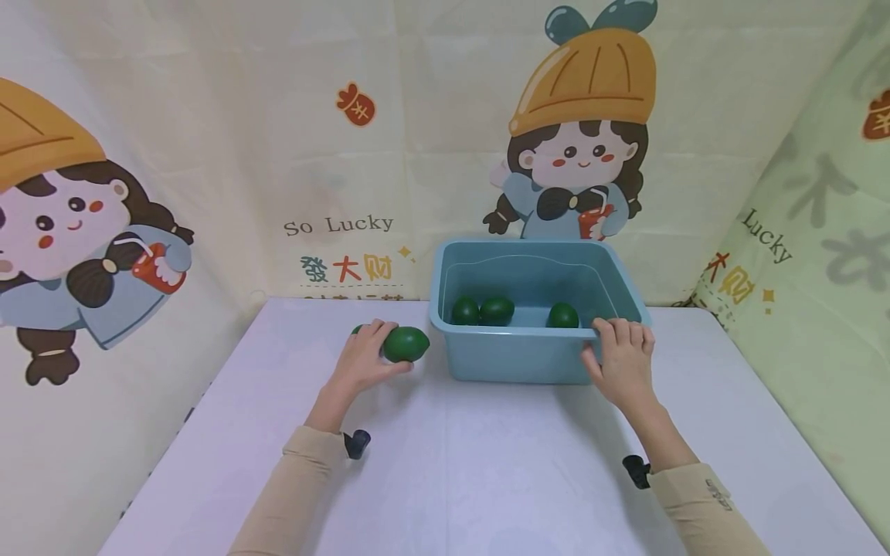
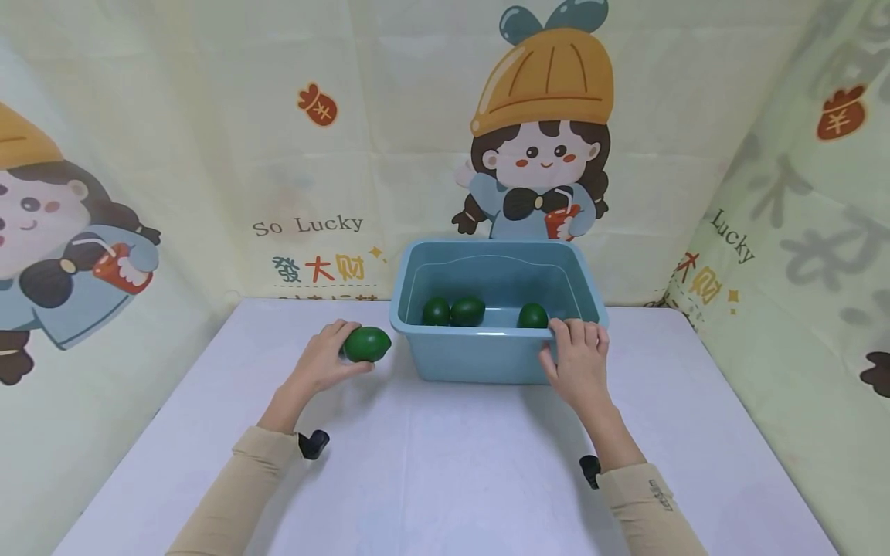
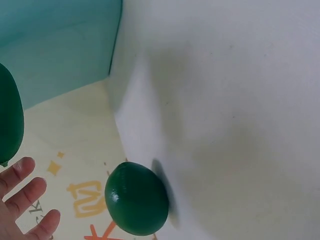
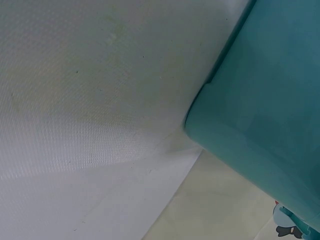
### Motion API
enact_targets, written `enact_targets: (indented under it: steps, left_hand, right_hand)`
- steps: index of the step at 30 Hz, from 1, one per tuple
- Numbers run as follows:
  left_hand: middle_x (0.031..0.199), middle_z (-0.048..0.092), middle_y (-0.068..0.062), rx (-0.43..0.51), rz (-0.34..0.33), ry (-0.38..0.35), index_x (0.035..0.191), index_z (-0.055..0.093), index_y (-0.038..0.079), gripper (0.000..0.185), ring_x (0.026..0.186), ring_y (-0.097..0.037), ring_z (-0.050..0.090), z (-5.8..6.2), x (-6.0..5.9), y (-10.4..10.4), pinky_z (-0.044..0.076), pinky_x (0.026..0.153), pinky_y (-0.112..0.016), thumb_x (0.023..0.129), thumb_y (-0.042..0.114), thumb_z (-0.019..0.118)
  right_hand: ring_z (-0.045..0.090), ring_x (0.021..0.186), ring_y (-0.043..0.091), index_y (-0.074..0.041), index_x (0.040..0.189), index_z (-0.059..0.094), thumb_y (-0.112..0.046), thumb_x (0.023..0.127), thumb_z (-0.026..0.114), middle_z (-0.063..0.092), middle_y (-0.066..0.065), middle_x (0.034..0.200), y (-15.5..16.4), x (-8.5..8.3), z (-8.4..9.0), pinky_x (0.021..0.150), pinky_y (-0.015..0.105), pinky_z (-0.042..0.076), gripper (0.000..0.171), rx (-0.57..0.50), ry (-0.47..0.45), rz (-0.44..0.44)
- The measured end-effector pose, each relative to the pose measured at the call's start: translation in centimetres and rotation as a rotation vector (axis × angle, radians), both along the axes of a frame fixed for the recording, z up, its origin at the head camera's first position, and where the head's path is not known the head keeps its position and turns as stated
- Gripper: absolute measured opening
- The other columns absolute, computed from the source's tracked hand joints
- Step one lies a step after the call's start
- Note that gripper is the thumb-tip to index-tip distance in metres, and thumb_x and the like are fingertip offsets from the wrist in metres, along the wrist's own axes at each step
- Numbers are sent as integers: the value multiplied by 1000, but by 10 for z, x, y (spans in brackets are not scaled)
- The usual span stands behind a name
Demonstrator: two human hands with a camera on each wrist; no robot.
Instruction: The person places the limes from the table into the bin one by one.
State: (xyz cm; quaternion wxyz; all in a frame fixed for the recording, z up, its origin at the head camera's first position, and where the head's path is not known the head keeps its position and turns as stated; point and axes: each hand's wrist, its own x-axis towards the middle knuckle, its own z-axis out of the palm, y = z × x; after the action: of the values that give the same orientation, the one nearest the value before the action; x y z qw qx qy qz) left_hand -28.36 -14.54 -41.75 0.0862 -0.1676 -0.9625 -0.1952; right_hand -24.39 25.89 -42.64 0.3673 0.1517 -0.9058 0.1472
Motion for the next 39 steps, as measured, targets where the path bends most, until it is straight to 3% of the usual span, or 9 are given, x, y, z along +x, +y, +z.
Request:
enact_targets:
  steps: [21,39]
  left_hand:
    - [112,50,-8,-37,-3,63,121,51,11,68,99,-25,45,21,1,-4,37,83,-46,69,52,66]
    - [125,45,-14,-54,-9,85,126,48,10,73,108,-29,43,46,1,-5,35,88,-48,68,52,66]
  right_hand:
    - [30,94,39,2,110,44,-21,80,46,39,20,100,0,0,0,87,56,15,37,4,-8,-10]
    - [30,96,39,2,110,43,-19,80,48,39,20,100,-1,1,2,88,56,15,37,3,-28,-14]
